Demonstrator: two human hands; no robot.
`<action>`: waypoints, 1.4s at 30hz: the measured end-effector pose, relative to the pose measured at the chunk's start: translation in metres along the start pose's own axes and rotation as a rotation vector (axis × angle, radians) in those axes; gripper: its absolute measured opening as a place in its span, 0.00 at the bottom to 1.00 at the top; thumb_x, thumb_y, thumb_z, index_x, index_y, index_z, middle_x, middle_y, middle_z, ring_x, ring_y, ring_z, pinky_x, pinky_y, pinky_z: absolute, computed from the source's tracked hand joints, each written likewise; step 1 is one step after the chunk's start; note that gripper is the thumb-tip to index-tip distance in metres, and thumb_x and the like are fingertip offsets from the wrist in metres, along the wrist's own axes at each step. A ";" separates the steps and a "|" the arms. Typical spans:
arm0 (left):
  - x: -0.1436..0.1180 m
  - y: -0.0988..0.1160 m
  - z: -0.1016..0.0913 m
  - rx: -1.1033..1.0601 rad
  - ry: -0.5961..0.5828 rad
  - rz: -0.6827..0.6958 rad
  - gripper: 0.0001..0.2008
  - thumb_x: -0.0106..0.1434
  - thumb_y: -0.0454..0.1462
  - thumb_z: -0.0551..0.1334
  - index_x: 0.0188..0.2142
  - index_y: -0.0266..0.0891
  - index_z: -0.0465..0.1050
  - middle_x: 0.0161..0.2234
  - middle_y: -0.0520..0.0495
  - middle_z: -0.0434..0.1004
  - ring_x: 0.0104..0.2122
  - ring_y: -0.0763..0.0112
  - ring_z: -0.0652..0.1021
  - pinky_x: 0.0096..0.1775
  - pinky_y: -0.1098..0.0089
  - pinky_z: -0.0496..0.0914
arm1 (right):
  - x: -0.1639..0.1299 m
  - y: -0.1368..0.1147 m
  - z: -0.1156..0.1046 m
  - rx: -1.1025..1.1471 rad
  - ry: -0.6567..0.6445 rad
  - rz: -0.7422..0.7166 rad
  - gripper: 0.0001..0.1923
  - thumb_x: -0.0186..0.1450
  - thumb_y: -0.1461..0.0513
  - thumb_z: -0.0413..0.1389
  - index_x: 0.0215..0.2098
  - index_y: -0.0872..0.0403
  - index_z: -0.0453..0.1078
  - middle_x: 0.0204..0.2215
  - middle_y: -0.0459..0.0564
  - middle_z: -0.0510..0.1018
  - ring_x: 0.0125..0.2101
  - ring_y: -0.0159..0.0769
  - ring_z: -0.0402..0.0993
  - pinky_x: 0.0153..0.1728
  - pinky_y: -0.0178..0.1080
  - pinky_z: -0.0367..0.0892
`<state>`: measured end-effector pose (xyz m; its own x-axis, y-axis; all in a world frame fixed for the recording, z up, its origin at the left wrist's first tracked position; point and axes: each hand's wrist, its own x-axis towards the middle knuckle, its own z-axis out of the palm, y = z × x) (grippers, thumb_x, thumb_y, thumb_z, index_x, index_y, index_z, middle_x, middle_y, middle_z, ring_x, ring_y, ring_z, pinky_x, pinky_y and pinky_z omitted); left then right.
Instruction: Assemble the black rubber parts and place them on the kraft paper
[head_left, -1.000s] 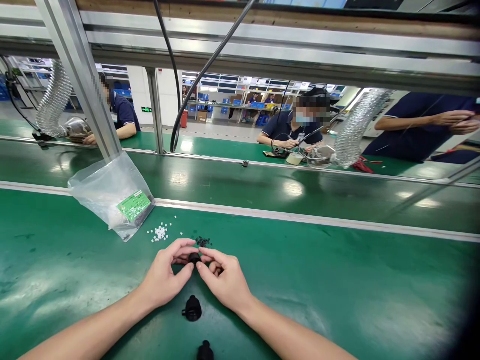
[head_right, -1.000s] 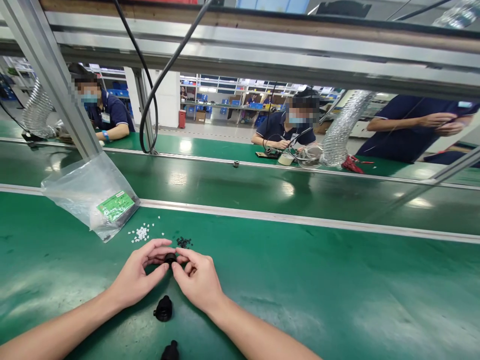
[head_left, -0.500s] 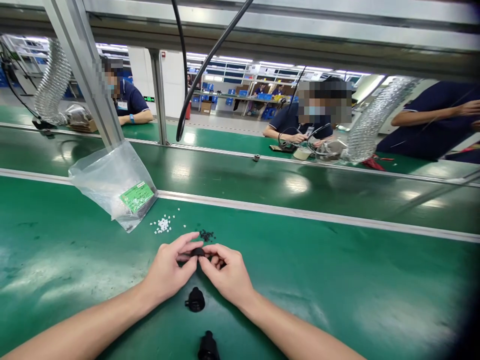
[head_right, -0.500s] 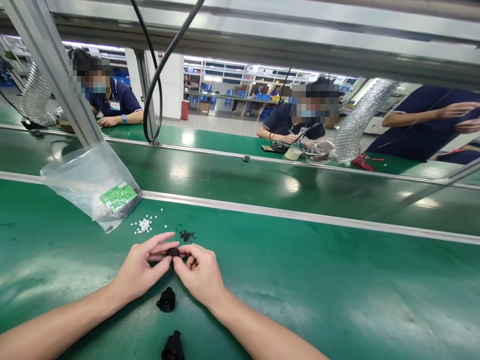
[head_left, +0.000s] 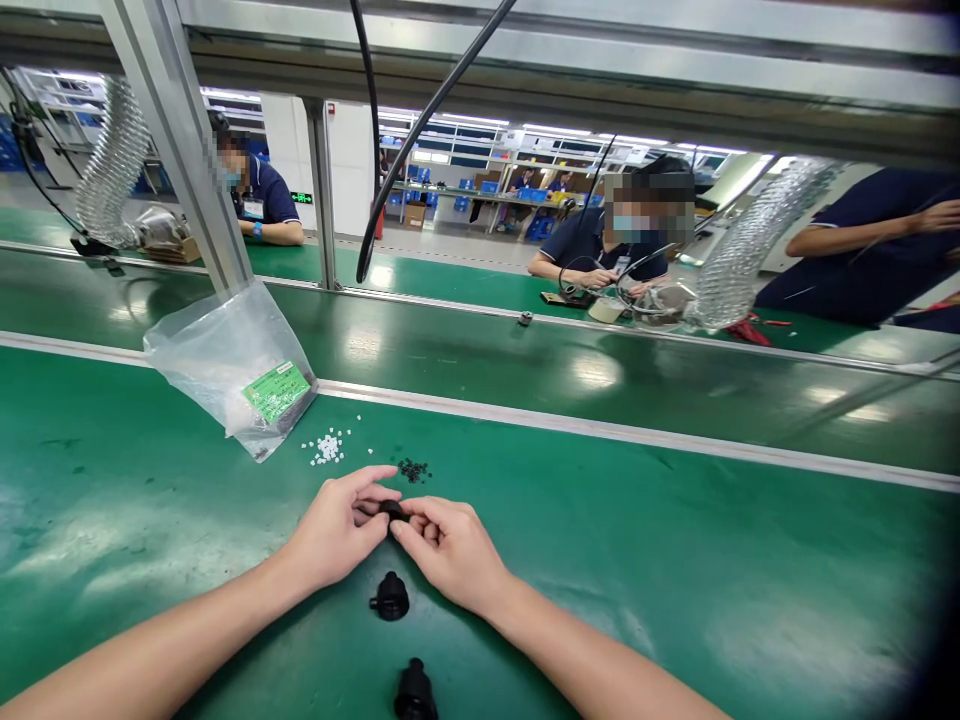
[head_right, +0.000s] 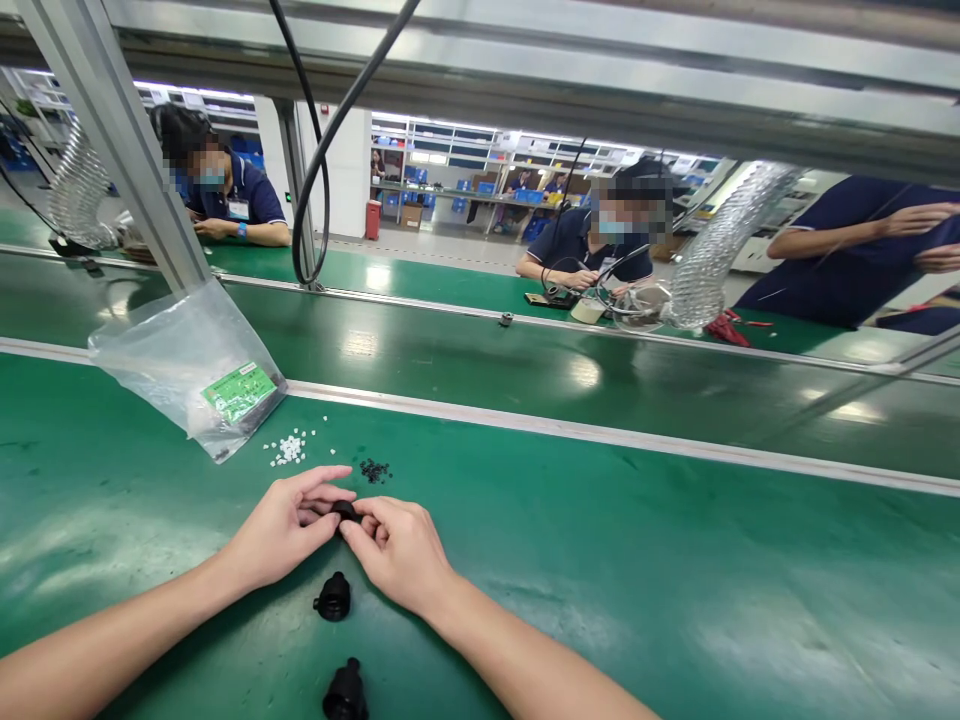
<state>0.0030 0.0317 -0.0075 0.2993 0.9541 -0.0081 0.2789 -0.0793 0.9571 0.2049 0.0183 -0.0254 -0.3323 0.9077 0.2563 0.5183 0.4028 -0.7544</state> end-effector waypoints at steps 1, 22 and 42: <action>0.000 0.000 -0.004 0.047 -0.019 0.022 0.25 0.60 0.33 0.62 0.59 0.38 0.75 0.48 0.41 0.87 0.43 0.60 0.86 0.41 0.65 0.81 | 0.000 0.003 -0.002 -0.043 -0.019 -0.032 0.10 0.71 0.56 0.59 0.43 0.53 0.79 0.23 0.43 0.76 0.22 0.32 0.69 0.27 0.34 0.63; 0.040 -0.026 -0.044 0.793 0.259 0.439 0.14 0.72 0.33 0.58 0.49 0.45 0.82 0.50 0.40 0.75 0.49 0.54 0.73 0.50 0.55 0.73 | 0.027 0.039 -0.019 -0.353 0.104 0.038 0.14 0.72 0.58 0.52 0.36 0.50 0.80 0.19 0.43 0.73 0.22 0.36 0.71 0.28 0.37 0.60; 0.061 -0.044 -0.017 0.836 0.194 0.497 0.14 0.74 0.34 0.53 0.32 0.42 0.73 0.42 0.44 0.78 0.43 0.56 0.75 0.44 0.59 0.70 | 0.013 0.045 0.015 -0.392 0.034 -0.074 0.05 0.59 0.66 0.62 0.29 0.49 0.77 0.24 0.40 0.81 0.28 0.32 0.78 0.31 0.30 0.64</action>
<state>-0.0069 0.0983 -0.0448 0.4228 0.7821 0.4578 0.7385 -0.5901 0.3260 0.2123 0.0467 -0.0646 -0.3567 0.8754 0.3261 0.7575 0.4753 -0.4475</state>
